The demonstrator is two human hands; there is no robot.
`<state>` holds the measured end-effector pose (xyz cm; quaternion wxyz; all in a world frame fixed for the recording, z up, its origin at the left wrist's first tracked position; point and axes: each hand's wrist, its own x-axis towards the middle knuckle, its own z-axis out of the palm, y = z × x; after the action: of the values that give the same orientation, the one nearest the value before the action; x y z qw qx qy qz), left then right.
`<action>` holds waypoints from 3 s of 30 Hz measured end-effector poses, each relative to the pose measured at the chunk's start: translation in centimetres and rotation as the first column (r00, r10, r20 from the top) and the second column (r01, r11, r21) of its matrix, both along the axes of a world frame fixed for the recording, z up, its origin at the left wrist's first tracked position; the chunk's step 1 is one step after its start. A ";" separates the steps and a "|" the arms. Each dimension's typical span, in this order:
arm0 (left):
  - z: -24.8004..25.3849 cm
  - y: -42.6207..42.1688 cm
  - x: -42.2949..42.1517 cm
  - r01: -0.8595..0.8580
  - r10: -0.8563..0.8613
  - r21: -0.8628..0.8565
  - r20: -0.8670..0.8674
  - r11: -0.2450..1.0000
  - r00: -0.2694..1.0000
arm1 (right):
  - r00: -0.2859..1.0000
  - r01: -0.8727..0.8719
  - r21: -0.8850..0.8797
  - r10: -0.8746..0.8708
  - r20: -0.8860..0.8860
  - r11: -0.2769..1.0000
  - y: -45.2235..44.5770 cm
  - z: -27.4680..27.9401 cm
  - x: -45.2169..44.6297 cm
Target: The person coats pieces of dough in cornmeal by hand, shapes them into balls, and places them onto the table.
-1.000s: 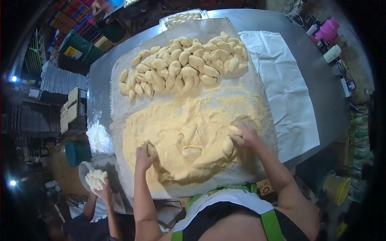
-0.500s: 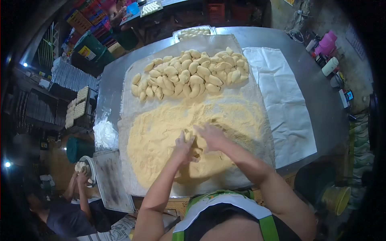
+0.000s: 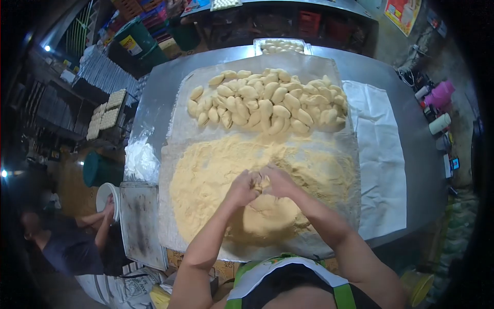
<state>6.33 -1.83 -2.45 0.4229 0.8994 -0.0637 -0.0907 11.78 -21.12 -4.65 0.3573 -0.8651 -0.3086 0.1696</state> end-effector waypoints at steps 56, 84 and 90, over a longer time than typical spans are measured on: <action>0.3 15.6 -9.0 -0.730 0.756 -0.274 -0.018 0.626 0.655 | 0.994 -0.098 0.294 0.106 -0.014 0.951 11.1 -3.5 3.0; -6.1 21.3 -43.1 -0.936 0.912 -0.143 -0.221 0.321 0.347 | 0.934 -0.009 -0.256 0.099 0.342 0.967 25.2 -4.3 -1.7; -7.3 20.7 -40.9 -0.913 0.889 -0.171 -0.221 0.370 0.401 | 0.771 -0.302 -0.321 0.428 0.472 0.898 21.6 -4.2 -8.1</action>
<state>-34.60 18.91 -9.75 0.5217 0.7174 0.4450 0.1231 3.67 0.51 -8.85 0.1167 -0.8355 -0.5365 0.0243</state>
